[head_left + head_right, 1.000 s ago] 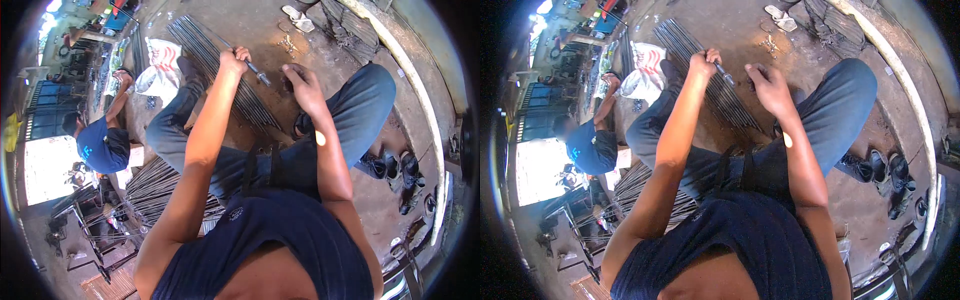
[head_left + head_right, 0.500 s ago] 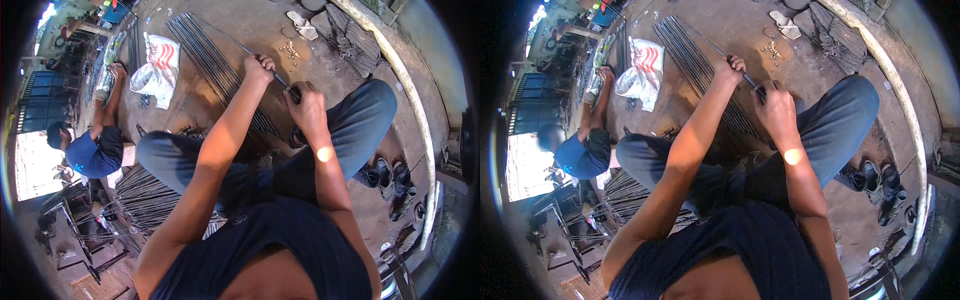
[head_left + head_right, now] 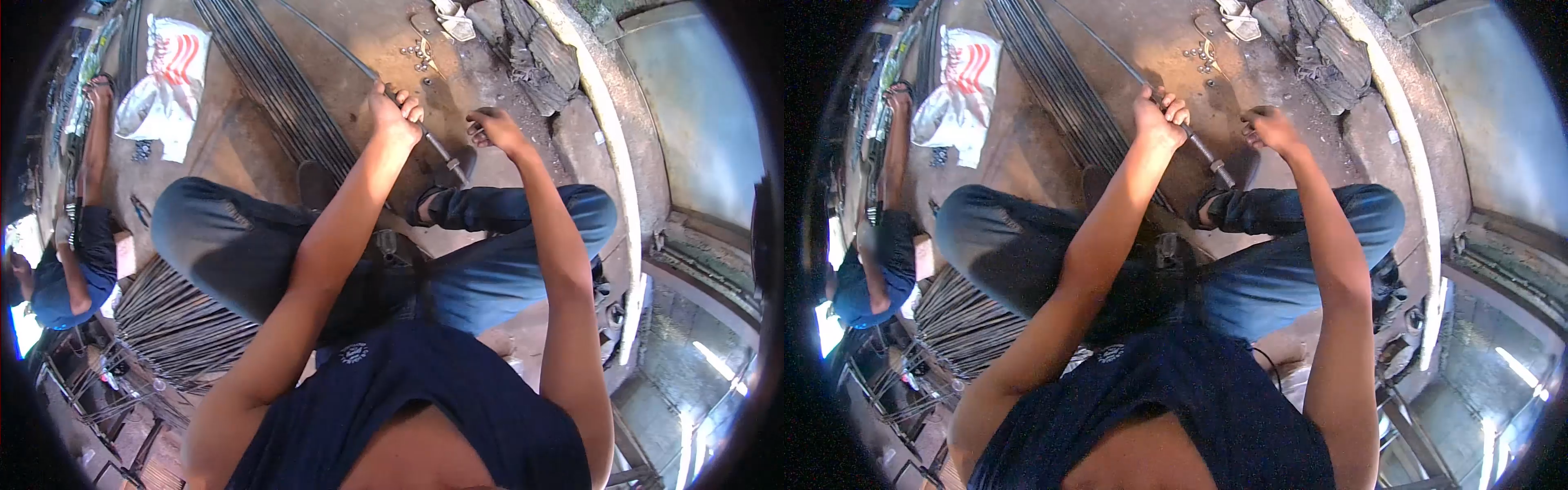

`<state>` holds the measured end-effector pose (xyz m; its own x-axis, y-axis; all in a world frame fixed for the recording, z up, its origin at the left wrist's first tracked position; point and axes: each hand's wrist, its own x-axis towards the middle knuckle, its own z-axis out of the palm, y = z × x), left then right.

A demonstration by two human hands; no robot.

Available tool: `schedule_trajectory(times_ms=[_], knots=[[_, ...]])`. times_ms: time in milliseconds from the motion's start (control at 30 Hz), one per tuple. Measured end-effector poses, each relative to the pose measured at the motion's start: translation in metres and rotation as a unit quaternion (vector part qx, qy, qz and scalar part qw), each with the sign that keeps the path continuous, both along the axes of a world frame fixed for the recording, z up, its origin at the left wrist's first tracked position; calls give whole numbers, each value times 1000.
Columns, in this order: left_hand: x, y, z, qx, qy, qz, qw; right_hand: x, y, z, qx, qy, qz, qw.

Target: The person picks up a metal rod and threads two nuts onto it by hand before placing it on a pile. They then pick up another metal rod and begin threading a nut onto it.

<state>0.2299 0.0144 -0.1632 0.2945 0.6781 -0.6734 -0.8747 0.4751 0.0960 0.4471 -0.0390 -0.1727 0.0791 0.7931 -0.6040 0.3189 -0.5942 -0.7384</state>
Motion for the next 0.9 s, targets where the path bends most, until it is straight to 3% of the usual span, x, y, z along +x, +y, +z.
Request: schedule_trajectory(times_ms=[167, 233, 333, 433, 500, 533, 633, 700, 733, 767, 800, 900], knots=[[-8, -4, 6, -17, -19, 2, 1000, 16, 87, -129, -73, -141, 126, 979], [-11, -4, 11, -14, -26, 3, 1000, 4, 116, -165, 121, -340, 247, 899], [-13, -2, 20, -19, -26, 0, 999, -22, 135, -190, 123, -328, 225, 909], [-14, 1, 24, -3, -17, 2, 1000, -29, 146, -230, 163, -384, 261, 870], [-16, 6, 23, -2, -22, 6, 1000, -28, 149, -244, 114, -272, 113, 949], [-17, 8, 22, 6, -29, 6, 1000, -28, 144, -244, 113, -272, 117, 949], [-20, 13, 17, 23, -55, 18, 998, -22, 127, -235, 201, -322, 212, 901], [-20, 15, 19, 31, -76, 30, 996, -20, 121, -225, 129, -218, 132, 958], [-20, 18, 20, 35, -80, 31, 996, -23, 111, -200, 132, -223, 133, 957], [-20, 22, 20, 36, -74, 31, 996, -31, 92, -150, 131, -21, 58, 989], [-15, 20, 27, 43, -77, 30, 996, -34, 72, -90, 130, 174, -18, 976], [-12, 23, 39, 62, -97, 50, 992, -52, 37, 39, 121, 166, -24, 978]])
